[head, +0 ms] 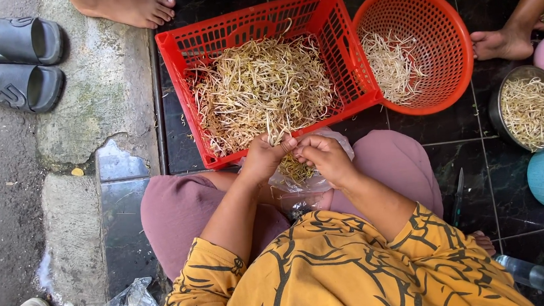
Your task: A person sits on the floor sorting bean sprouts from a red plastic crate into a plastic bag and a red basket.
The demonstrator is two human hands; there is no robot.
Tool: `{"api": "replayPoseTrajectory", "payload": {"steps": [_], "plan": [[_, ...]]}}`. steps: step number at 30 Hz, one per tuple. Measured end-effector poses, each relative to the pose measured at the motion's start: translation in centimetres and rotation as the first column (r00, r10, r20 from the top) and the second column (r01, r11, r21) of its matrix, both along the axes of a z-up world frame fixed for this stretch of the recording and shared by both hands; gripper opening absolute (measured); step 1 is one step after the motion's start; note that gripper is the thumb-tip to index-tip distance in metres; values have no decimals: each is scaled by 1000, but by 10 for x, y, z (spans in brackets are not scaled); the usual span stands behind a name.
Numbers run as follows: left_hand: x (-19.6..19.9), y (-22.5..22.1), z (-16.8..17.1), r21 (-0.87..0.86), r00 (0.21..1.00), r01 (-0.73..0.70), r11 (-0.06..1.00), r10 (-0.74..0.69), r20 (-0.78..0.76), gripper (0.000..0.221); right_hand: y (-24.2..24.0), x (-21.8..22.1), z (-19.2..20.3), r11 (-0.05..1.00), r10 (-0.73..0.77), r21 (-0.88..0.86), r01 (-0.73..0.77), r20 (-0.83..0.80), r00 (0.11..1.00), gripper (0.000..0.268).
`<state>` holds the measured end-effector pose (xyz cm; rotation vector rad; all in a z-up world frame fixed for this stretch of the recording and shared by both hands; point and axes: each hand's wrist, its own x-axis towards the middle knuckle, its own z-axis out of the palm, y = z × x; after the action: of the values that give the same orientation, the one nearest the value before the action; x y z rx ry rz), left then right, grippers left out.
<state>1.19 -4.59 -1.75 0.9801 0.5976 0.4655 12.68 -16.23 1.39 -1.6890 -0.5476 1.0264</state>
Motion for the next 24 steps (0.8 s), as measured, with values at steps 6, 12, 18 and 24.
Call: {"api": "replayPoseTrajectory", "payload": {"steps": [6,12,18,24], "plan": [[-6,5,6,-101,995,-102,990,104,14,15,-21,17,-28,976,214,-107,-189,330,920,18],[-11,33,13,-249,960,-231,940,262,98,14,-23,20,-6,791,585,-547,-274,807,78,14],[-15,54,1,-305,882,-443,843,471,21,23,-12,43,-43,809,568,-542,-227,820,64,13],[-16,56,11,-309,838,-536,785,539,-84,5,72,67,-16,876,473,-416,-245,839,269,15]]}}
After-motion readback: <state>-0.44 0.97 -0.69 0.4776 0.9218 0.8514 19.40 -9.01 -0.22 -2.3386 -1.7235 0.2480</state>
